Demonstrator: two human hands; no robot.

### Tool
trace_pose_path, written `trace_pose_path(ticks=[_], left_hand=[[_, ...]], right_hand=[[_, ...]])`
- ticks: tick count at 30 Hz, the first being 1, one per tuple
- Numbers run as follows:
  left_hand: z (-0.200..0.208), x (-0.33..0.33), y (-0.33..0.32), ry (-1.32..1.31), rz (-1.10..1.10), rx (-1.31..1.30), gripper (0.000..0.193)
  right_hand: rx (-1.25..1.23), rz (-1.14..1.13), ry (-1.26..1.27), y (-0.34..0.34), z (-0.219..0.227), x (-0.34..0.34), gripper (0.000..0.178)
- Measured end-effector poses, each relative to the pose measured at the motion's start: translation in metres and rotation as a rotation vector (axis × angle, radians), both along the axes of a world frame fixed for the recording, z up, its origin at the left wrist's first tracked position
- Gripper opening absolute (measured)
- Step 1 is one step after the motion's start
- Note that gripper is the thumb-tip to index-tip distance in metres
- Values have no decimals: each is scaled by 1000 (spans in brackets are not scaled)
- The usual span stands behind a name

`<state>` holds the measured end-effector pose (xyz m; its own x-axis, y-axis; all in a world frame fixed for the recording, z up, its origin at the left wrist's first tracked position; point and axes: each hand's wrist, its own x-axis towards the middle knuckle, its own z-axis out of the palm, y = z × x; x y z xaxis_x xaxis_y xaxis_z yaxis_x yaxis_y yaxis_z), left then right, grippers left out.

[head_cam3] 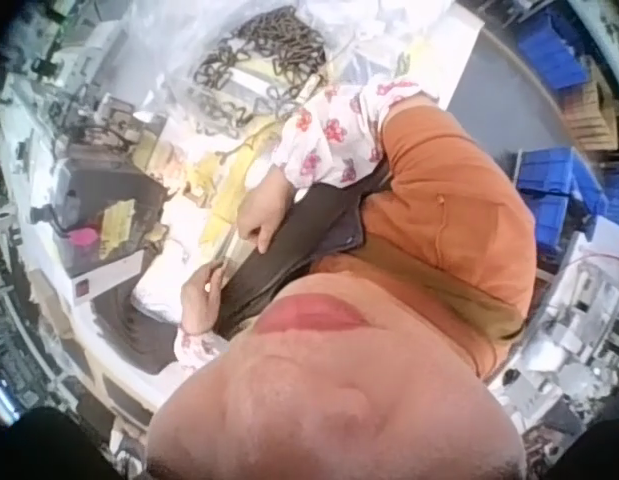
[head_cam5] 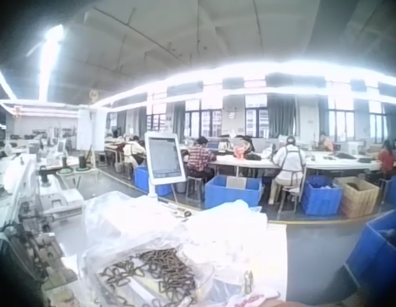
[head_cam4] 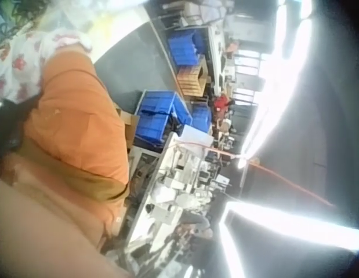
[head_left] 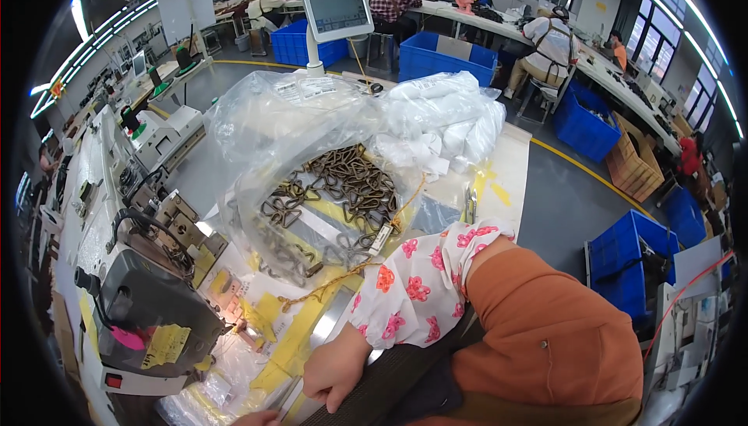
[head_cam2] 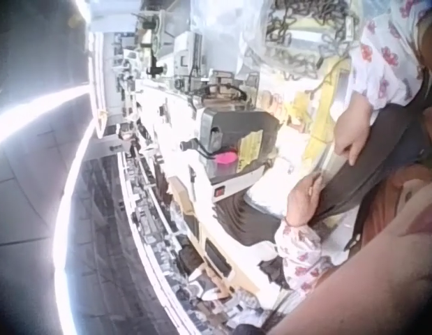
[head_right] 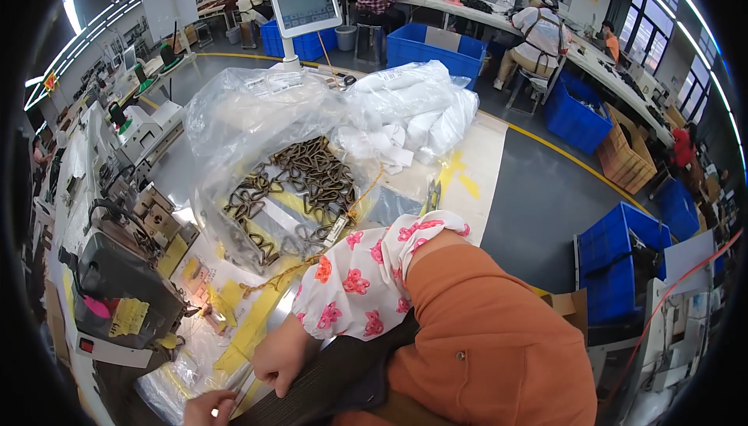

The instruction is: Assembling metal sliders and clips onto brown straps using an industrial assembly machine in a workshop environment.

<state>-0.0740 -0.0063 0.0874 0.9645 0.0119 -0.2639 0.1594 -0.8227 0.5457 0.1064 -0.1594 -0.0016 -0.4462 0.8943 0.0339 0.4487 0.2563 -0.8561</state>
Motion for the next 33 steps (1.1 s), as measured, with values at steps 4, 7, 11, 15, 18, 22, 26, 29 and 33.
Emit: trace_pose_path(ticks=[4,7,11,15,18,22,26,29,33], left_hand=[[-10,5,-26,-12,-59,-105,16],[-11,5,-25,-28,-38,-148,16],[-17,4,-25,-31,9,43,18],[-23,-12,48,0,292,496,20],[-52,-22,81,-201,240,834,18],[-23,44,-11,-334,-127,17,41],[-39,81,-18,-179,-118,-194,31],[-52,81,-3,-133,40,-254,22],[-58,70,-8,-192,148,-228,18]], right_hand=[[0,-80,-90,-9,5,2,33],[-7,-83,-124,-6,5,0,37],[330,-114,-31,-8,-20,3,30],[-328,-96,186,-25,12,34,19],[-386,-208,239,-27,16,32,20],[-451,-285,375,-17,27,7,21],[31,-268,50,-34,40,35,21],[261,-617,-346,-57,59,79,16],[334,-952,-686,-64,59,140,10]])
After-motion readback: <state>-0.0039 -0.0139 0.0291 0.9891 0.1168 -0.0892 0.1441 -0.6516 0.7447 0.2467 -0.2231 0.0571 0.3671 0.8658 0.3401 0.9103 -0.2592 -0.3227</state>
